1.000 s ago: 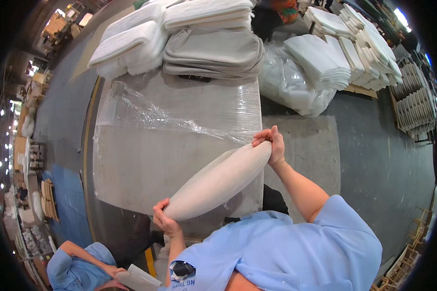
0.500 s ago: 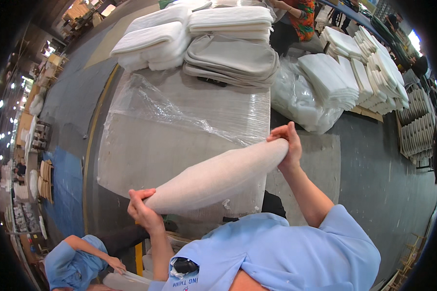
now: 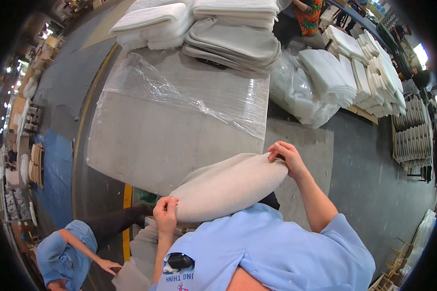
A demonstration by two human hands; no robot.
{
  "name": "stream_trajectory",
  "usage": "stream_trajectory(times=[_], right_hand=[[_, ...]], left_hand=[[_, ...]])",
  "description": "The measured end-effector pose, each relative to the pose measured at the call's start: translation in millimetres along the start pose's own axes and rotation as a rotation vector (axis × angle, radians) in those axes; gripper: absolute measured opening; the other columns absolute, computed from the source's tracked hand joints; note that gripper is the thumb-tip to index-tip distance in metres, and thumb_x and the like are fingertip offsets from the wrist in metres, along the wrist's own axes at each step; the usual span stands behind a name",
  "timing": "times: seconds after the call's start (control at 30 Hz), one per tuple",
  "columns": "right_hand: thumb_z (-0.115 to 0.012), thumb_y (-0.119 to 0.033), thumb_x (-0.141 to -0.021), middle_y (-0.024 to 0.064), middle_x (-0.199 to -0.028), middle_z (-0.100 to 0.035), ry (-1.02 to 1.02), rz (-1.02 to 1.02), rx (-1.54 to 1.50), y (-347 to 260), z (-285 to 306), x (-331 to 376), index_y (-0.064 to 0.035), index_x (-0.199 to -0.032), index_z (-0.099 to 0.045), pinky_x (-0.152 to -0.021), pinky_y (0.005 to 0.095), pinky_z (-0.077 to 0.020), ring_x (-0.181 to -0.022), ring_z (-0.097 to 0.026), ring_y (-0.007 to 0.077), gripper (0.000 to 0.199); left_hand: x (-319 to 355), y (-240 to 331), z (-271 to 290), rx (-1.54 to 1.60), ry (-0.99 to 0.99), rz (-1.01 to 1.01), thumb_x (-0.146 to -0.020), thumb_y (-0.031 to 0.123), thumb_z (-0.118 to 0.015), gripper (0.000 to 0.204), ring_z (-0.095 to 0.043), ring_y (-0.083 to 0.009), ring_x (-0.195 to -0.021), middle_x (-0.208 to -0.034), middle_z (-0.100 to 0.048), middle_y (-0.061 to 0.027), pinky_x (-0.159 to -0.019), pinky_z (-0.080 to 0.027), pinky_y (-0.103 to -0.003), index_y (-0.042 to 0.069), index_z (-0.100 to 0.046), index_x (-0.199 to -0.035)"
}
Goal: The person inserts white foam inserts into light-colored fabric covers on a worktable. They align the foam, slide it into the cover, and smooth the edges. The person repeats this process for multiple cushions, stacking finished items on the table.
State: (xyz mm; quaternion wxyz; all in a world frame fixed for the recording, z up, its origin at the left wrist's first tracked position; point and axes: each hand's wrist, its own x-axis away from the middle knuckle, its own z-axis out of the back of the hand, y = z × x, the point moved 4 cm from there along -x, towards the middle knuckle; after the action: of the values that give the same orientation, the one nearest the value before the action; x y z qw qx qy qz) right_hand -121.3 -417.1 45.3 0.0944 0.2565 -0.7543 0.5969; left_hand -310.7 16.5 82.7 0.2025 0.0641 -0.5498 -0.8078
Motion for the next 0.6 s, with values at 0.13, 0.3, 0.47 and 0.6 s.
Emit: stream_trajectory(times=[0.13, 0.3, 0.47, 0.6], right_hand=[[-0.069, -0.029, -0.103, 0.0087, -0.095, -0.074, -0.195, -0.185, 0.601, -24, -27, -42, -0.0022, -0.118, -0.074, -0.083, 0.0341, -0.0566, -0.088, -0.071, 0.0191, 0.032], [-0.079, -0.027, -0.087, 0.0147, -0.12, -0.078, -0.58, -0.159, 1.62, 7, -98, -102, -0.0111, -0.127, -0.076, -0.097, 0.0452, -0.0568, -0.111, -0.073, 0.0347, 0.044], [-0.073, -0.021, -0.089, 0.0156, -0.114, -0.076, -0.529, 0.107, 1.561, 30, -93, -90, -0.0086, -0.113, -0.074, -0.093, 0.0472, -0.055, -0.109, -0.07, 0.0377, 0.026], [-0.07, -0.022, -0.097, 0.0165, -0.113, -0.076, -0.333, 0.038, 1.327, 26, -80, -76, -0.0094, -0.115, -0.068, -0.091, 0.0491, -0.0543, -0.109, -0.07, 0.0393, 0.022]], left_hand=[[-46, 33, -21, -0.506, -0.524, 0.176, -0.098, 0.027, -0.07, 0.028, -0.07, -0.0255, -0.088, -0.099, -0.075, -0.0152, -0.084, -0.055, -0.035, 0.001, -0.077, -0.106], [-118, 14, -97, -0.808, -0.683, -0.214, -0.097, 0.038, -0.071, 0.048, -0.069, -0.0385, -0.117, -0.125, -0.073, -0.0221, -0.102, -0.054, -0.048, 0.005, -0.07, -0.132], [-129, 3, -155, -0.77, -0.873, 0.043, -0.095, 0.045, -0.075, 0.054, -0.072, -0.0337, -0.108, -0.115, -0.076, -0.0187, -0.094, -0.055, -0.045, 0.003, -0.071, -0.128], [-120, 1, -159, -0.625, -0.826, 0.22, -0.092, 0.045, -0.078, 0.046, -0.072, -0.0329, -0.105, -0.111, -0.077, -0.0184, -0.091, -0.055, -0.045, 0.004, -0.076, -0.113]])
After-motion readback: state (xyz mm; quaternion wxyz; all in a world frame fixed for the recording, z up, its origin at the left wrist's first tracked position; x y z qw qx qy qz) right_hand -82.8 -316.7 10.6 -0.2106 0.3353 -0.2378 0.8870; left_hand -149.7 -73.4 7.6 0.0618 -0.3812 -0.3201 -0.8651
